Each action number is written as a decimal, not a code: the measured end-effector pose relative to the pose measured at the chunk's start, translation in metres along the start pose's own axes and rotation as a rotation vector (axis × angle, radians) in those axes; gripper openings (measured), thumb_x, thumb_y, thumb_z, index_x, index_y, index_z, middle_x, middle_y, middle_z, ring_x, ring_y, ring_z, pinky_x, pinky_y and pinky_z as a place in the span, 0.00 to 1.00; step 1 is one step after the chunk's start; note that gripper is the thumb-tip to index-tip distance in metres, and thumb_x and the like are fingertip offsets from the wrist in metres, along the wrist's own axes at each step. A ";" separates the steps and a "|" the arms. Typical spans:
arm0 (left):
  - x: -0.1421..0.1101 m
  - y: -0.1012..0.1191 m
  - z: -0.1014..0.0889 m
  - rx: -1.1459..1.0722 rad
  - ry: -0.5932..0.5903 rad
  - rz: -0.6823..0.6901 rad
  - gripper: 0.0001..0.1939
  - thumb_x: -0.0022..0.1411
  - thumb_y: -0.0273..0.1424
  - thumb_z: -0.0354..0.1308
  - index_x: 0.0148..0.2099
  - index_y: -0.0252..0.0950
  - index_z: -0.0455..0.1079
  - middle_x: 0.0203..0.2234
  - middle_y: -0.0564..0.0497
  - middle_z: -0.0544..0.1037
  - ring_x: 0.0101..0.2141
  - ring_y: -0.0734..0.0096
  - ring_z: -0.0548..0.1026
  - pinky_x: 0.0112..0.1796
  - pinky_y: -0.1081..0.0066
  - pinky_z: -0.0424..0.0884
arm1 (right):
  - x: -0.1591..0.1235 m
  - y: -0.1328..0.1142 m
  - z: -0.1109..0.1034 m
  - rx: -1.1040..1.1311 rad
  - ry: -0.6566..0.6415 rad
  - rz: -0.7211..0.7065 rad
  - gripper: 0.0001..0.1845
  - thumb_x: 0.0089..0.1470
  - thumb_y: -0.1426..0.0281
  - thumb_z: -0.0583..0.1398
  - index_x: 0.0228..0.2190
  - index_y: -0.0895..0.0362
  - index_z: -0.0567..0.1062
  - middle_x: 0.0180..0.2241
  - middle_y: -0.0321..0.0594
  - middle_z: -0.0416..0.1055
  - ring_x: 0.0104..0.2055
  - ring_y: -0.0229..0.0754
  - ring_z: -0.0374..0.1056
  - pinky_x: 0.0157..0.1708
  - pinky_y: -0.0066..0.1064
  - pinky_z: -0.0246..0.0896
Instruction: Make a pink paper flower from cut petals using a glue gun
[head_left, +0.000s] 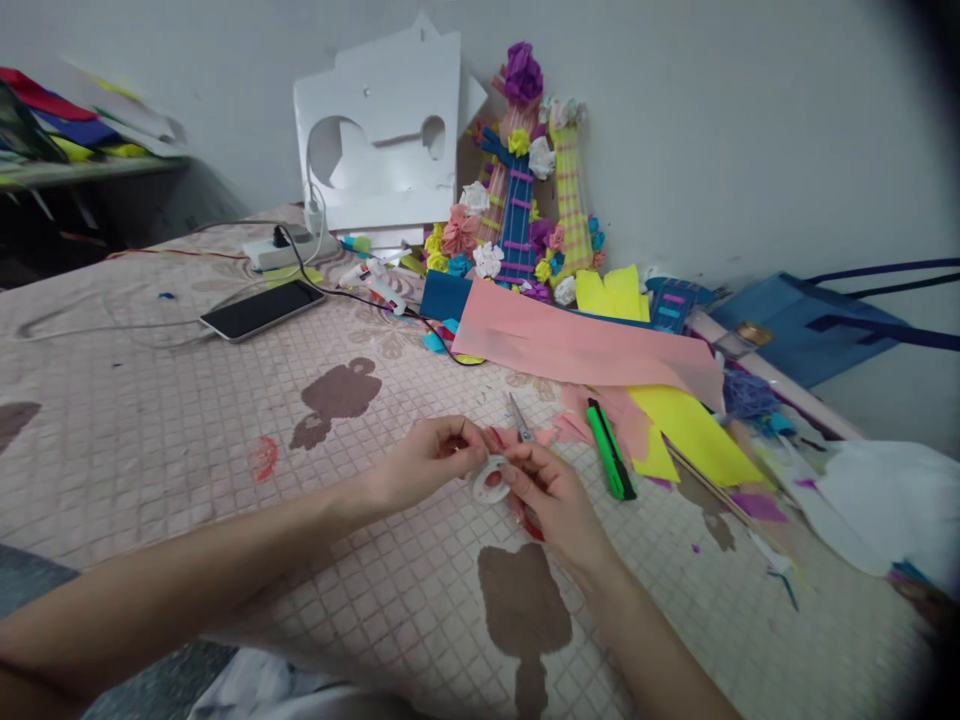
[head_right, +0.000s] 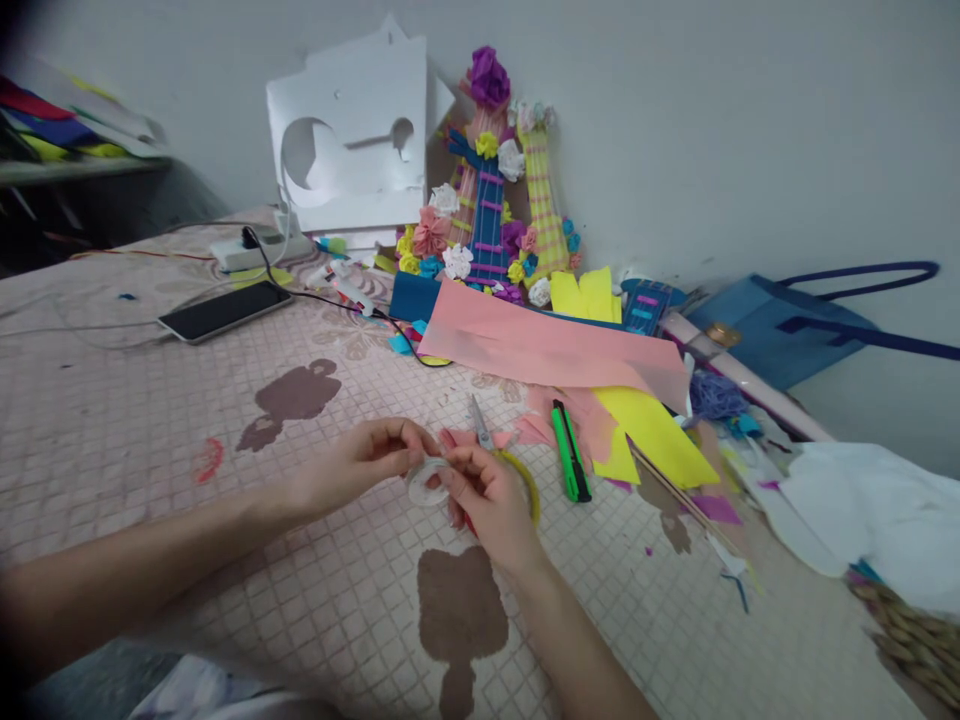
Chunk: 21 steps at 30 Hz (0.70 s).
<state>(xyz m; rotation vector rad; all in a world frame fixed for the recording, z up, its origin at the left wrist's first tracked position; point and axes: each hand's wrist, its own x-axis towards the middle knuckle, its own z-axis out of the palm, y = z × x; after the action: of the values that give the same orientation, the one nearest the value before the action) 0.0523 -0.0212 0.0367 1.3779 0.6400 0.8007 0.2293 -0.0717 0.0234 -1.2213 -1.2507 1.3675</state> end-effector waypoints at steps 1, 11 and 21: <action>-0.001 0.001 0.000 0.001 0.001 0.022 0.10 0.57 0.33 0.57 0.29 0.31 0.65 0.30 0.48 0.73 0.31 0.74 0.70 0.32 0.73 0.65 | 0.001 0.000 0.000 0.050 -0.008 0.028 0.09 0.53 0.62 0.61 0.31 0.55 0.71 0.28 0.33 0.73 0.15 0.26 0.56 0.14 0.21 0.51; -0.005 0.003 0.001 0.174 0.062 0.178 0.08 0.57 0.30 0.58 0.28 0.30 0.68 0.27 0.47 0.74 0.29 0.71 0.71 0.32 0.71 0.67 | 0.002 0.002 0.000 0.320 -0.103 0.181 0.12 0.47 0.63 0.65 0.31 0.56 0.72 0.24 0.32 0.72 0.13 0.24 0.54 0.11 0.20 0.45; -0.004 0.000 -0.001 0.139 0.049 0.209 0.07 0.59 0.31 0.59 0.36 0.30 0.73 0.31 0.47 0.76 0.33 0.71 0.74 0.36 0.71 0.69 | 0.001 0.003 0.000 0.235 -0.064 0.149 0.14 0.49 0.60 0.63 0.35 0.55 0.71 0.28 0.33 0.71 0.14 0.25 0.52 0.12 0.21 0.47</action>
<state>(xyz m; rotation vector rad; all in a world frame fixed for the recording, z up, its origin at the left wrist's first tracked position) 0.0490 -0.0242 0.0367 1.5739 0.6046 0.9732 0.2296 -0.0707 0.0204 -1.1314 -1.0244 1.6241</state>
